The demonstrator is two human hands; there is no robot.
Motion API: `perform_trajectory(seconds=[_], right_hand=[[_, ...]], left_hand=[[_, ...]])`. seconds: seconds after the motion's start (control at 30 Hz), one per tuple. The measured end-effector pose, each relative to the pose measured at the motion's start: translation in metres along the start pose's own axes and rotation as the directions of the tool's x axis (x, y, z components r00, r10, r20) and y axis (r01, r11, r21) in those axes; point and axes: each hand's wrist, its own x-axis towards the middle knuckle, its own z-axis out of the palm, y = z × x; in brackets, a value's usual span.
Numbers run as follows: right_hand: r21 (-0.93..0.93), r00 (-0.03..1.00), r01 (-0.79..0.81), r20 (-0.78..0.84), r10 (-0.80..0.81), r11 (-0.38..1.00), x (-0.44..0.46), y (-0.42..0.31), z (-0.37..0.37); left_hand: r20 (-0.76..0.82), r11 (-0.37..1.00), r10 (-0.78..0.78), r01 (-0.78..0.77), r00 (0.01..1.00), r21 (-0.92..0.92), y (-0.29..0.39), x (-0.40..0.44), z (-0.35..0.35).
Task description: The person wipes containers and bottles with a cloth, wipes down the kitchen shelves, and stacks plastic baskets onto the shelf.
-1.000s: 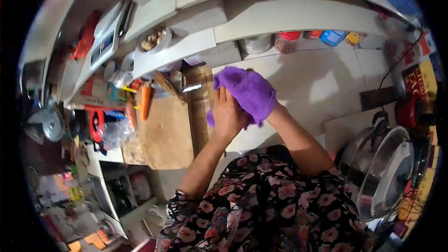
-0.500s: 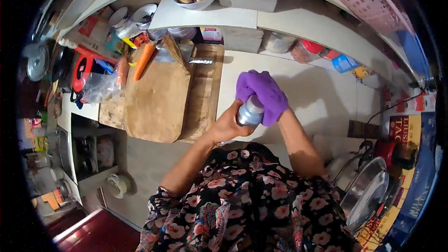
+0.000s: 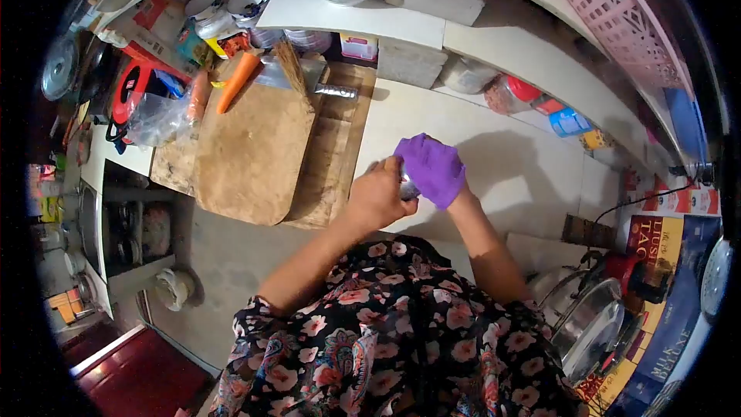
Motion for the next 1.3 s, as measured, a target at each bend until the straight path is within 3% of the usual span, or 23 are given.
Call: perform_trajectory(seconds=[0.17,0.23,0.27,0.37,0.4,0.43,0.47,0.5,0.57,0.6,0.63,0.7,0.73,0.77,0.83,0.9,0.97,1.03,1.1,1.13,1.17,1.2,1.3], right_hand=[[-0.075,0.994,-0.066,0.082,0.072,0.995,0.001,0.013,-0.001],[0.083,1.0,-0.014,-0.027,0.016,0.996,-0.003,0.025,-0.003],[0.075,0.976,0.111,-0.197,-0.095,0.991,-0.003,0.03,-0.004],[0.253,0.917,0.278,-0.358,-0.177,0.927,0.008,0.021,-0.005],[0.855,0.966,0.078,-0.193,0.175,0.512,0.01,0.013,-0.004],[0.971,0.933,-0.104,0.17,0.316,-0.215,0.01,0.003,-0.002],[0.955,0.901,0.062,0.071,0.428,-0.289,0.012,-0.012,-0.003],[0.955,0.903,0.063,0.069,0.424,-0.29,0.013,-0.014,0.0],[0.978,0.812,-0.077,-0.05,0.581,0.192,0.013,-0.018,0.007],[0.991,0.758,-0.009,0.095,0.645,-0.136,0.013,-0.024,0.009],[0.991,0.76,-0.01,0.096,0.643,-0.136,0.011,-0.019,0.01],[0.39,0.874,0.076,-0.468,0.127,0.917,0.001,-0.002,0.021],[0.93,0.871,-0.006,-0.175,0.459,0.367,0.007,-0.004,0.022],[0.93,0.871,-0.007,-0.176,0.46,0.368,0.009,-0.001,0.018],[0.849,0.879,-0.058,0.293,0.377,-0.525,0.015,-0.002,-0.008],[0.87,0.908,-0.055,0.248,0.338,-0.49,0.016,-0.005,-0.022],[0.775,0.941,-0.142,0.299,0.16,-0.615,0.01,0.005,-0.018],[0.821,0.944,-0.099,0.256,0.207,-0.562,0.013,0.006,-0.013],[0.894,0.942,-0.012,0.16,0.293,-0.449,0.017,0.002,-0.007],[0.915,0.902,0.007,0.169,0.396,-0.404,0.019,-0.001,0.003],[0.934,0.852,0.021,0.169,0.495,-0.356,0.02,-0.003,0.015],[0.998,0.804,-0.047,0.009,0.595,0.048,0.02,0.0,0.029],[0.953,0.563,0.022,0.237,0.792,-0.301,0.029,-0.042,0.002]], left_hand=[[-0.214,0.979,0.155,-0.121,0.965,0.163,0.001,0.001,-0.003],[0.085,0.848,0.132,-0.068,0.988,-0.526,-0.01,0.006,-0.015],[0.357,0.637,0.079,0.228,0.931,-0.736,-0.009,0.007,-0.029],[0.477,0.359,0.179,0.394,0.861,-0.846,-0.011,0.008,-0.029],[0.397,0.57,0.033,0.309,0.917,-0.761,-0.007,0.01,-0.021],[0.401,0.571,0.035,0.311,0.915,-0.76,-0.006,0.009,-0.009],[0.108,0.784,0.0,0.067,0.994,-0.617,-0.006,0.007,0.001],[-0.195,0.928,0.053,-0.121,0.979,-0.352,-0.005,0.008,0.007],[-0.164,0.944,-0.02,-0.035,0.986,-0.327,0.005,0.008,0.0],[-0.226,0.989,0.009,-0.043,0.974,-0.144,0.006,0.009,0.0],[-0.282,0.998,0.049,-0.038,0.958,0.045,0.006,0.009,0.0],[-0.261,0.999,0.051,-0.046,0.964,0.024,0.007,0.007,-0.003],[-0.237,0.998,0.055,-0.057,0.97,0.0,0.008,0.007,-0.004],[-0.236,0.998,0.056,-0.058,0.97,0.0,0.007,0.007,-0.006],[-0.044,0.78,0.081,-0.09,0.996,-0.619,0.004,0.006,-0.015],[0.223,0.61,0.035,0.156,0.974,-0.777,0.002,0.008,-0.023],[0.387,0.032,0.268,0.393,0.883,-0.919,-0.001,0.009,-0.026],[0.381,0.044,0.267,0.383,0.885,-0.923,0.0,0.011,-0.025],[0.319,0.509,0.034,0.259,0.947,-0.821,0.001,0.014,-0.02],[0.322,0.507,0.032,0.262,0.946,-0.821,-0.001,0.014,-0.014],[0.073,0.791,-0.023,0.063,0.997,-0.608,-0.003,0.014,-0.006],[-0.184,0.963,0.023,-0.071,0.983,-0.261,-0.003,0.015,-0.002],[-0.326,0.994,0.056,-0.082,0.944,-0.067,0.006,0.015,-0.003]])
